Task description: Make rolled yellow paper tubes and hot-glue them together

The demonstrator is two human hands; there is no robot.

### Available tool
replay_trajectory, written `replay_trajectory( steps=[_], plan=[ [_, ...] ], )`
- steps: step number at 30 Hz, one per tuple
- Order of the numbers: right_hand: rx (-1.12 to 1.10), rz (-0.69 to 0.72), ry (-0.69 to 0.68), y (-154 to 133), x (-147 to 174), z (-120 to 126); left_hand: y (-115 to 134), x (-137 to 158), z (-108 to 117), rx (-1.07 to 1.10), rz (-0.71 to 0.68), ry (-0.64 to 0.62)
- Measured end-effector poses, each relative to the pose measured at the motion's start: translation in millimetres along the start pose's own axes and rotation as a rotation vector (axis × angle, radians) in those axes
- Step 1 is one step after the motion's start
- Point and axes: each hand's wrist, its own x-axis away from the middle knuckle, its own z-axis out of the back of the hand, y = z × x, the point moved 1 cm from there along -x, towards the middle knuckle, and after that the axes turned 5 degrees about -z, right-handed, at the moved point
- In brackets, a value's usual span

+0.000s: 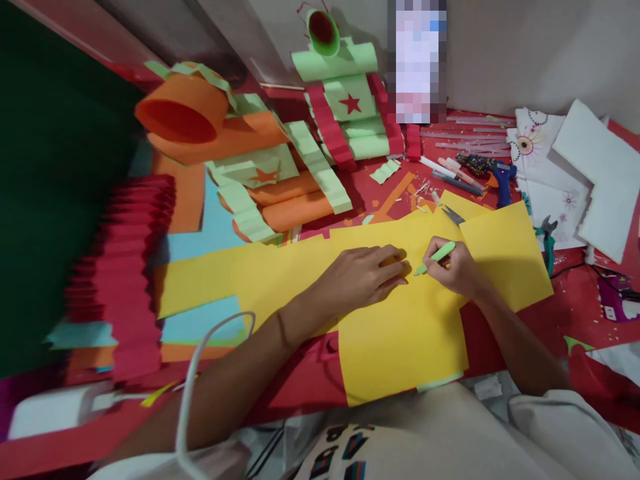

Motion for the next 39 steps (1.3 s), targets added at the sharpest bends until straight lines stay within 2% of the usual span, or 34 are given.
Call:
replay_trajectory(
  steps=[2,6,11,15,20,25,29,33,37,39],
  plan=[
    [-0.012,-0.001,0.02,0.0,-0.1,-0.1,0.1,-0.2,0.5,-0.012,0.0,-0.005],
    [0.019,0.021,-0.052,-0.6,-0.1,-1.3,0.0,-0.8,0.8,-0.005,-0.002,-0.016],
    [-0.011,0.018,0.024,-0.7,0.6,0.5,0.1,-1.4,1.8,-0.026,-0.004,-0.02],
    [-0.011,-0.01,-0.076,-0.9,1.5,0.0,-0.3,-1.2,1.6,-0.017,-0.009,-0.018],
    [-0.076,-0.039,0.028,1.0,1.3,-0.3,-1.0,-0.8,-0.9,-0.013,0.007,-0.028],
    [-0.055,-0.057,-0.091,2.7,1.5,-0.5,-0.7,-1.2,-0.8,-0.021,0.009,-0.041],
    [-0.082,-0.054,-0.02,3.5,1.2,0.7,-0.8,-1.6,-0.4,-0.012,0.02,-0.042],
    [-0.045,-0.053,-0.141,3.6,1.8,0.3,-0.2,-2.6,-0.1,-0.02,0.011,-0.067],
    [-0.061,-0.066,-0.065,3.5,2.4,1.4,1.4,-3.9,1.4,-0.046,0.019,-0.112],
    [-0.046,-0.056,-0.089,2.7,2.5,1.6,2.0,-4.2,2.1,-0.06,0.024,-0.123]
  ],
)
